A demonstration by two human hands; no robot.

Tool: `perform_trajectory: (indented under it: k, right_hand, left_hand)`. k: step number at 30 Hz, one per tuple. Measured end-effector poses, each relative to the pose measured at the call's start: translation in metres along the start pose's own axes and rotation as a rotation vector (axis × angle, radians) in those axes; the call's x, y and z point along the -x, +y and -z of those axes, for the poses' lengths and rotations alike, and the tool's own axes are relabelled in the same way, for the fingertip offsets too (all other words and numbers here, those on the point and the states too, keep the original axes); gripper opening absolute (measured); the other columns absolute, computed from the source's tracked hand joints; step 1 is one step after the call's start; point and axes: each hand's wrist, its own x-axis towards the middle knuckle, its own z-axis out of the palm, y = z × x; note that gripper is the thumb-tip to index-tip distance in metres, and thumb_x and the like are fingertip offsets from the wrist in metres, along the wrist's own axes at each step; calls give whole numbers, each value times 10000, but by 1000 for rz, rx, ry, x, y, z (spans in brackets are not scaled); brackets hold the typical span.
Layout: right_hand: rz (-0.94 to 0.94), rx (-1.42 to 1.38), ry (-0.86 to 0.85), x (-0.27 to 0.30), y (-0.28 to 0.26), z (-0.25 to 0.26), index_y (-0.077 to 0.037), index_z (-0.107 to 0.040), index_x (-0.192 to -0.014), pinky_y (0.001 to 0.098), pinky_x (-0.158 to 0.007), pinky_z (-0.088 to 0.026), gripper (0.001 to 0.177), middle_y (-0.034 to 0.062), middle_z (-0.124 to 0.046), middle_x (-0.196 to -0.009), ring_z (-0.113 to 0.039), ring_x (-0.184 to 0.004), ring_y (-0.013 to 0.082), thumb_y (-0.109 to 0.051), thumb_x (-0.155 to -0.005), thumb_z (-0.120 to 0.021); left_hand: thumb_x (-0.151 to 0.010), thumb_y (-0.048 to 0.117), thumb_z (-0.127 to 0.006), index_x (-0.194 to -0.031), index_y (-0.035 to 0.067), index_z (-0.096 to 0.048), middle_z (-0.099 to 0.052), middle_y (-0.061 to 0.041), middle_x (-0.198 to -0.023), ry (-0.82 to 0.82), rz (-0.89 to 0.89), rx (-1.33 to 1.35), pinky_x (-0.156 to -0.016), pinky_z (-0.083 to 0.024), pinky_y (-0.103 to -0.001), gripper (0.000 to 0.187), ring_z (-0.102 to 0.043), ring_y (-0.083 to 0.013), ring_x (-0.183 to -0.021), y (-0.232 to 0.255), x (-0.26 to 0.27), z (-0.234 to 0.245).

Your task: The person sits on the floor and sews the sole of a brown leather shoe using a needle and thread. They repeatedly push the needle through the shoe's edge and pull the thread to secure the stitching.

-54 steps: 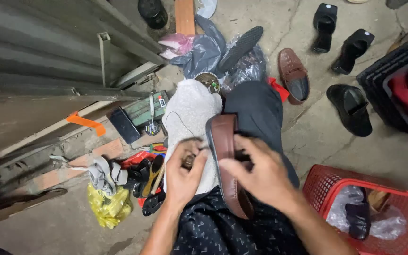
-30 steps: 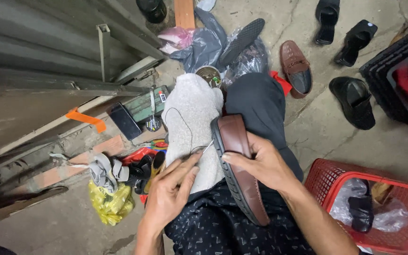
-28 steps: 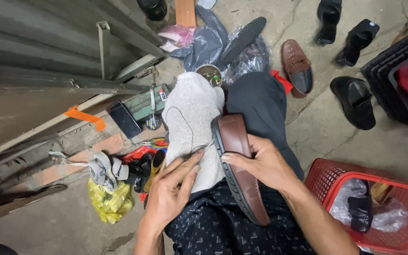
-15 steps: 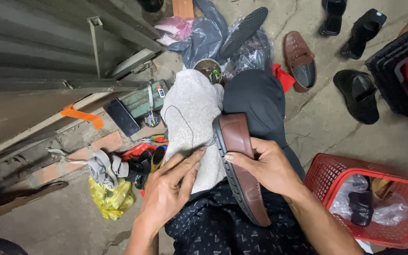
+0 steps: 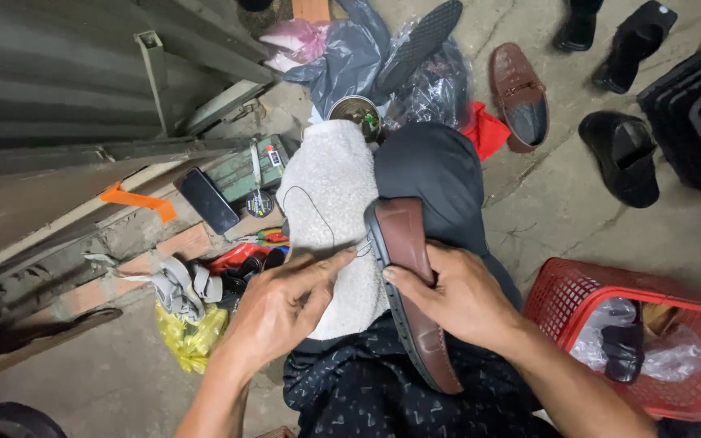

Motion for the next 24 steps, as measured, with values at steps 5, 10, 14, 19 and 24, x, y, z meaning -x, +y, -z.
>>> perform_trajectory:
  k: [5,10,14,19,24]
  right_hand:
    - [219,72,42,-9,5,-5,-114,-587,-895,432,-615,-473,332,24,-651,-738,-632,-642,260,-431,-958,-662]
    - [383,96,63,-15,13,-10,-55,-649,-1115,489,-720,-540,328,89,-712,-1008,-696,-869,341,-356,-997,-590]
    - [452,68,100,-19,11,-10,-48,-616,-963,481,-652,-502,243,104,-677,-916,-675,-774,337,-287,-1002,-593]
    - [398,75,68,-22,13,-7,-83,-581,-875,464,-613,-486,276,76,-626,-841,-626,-678,299,-318,-1020,-582]
    - [379,38,75,-25,13,-7,-64,-624,-942,505,-682,-510,262,100,-664,-927,-652,-767,356,-313,-1014,-581]
  left_hand:
    - [-993,242,-524,-1454,378,-568,-738,-153,-1216,-39,16,-229,-579,-528,-463,482,-550,-304,-383,-3,-8,-5]
    - [-979,209,-547,-1495,329,-528,-693,-30,-1000,-48,-53,-338,-384,-465,-427,530,-554,-237,-589,1,-18,-8]
    - [-979,127,-545,-1479,246,-547,-700,-59,-1075,60,-147,-296,-347,-437,-367,513,-559,-199,-604,-4,-21,-12]
    - [-996,140,-564,-1485,237,-544,-697,-58,-1114,96,-200,-300,-373,-397,-354,500,-582,-200,-673,-10,-29,-17]
    - [-949,167,-647,-1514,240,-512,-618,-47,-1056,79,-257,-470,-426,-541,-340,585,-615,-180,-651,-11,-36,-17]
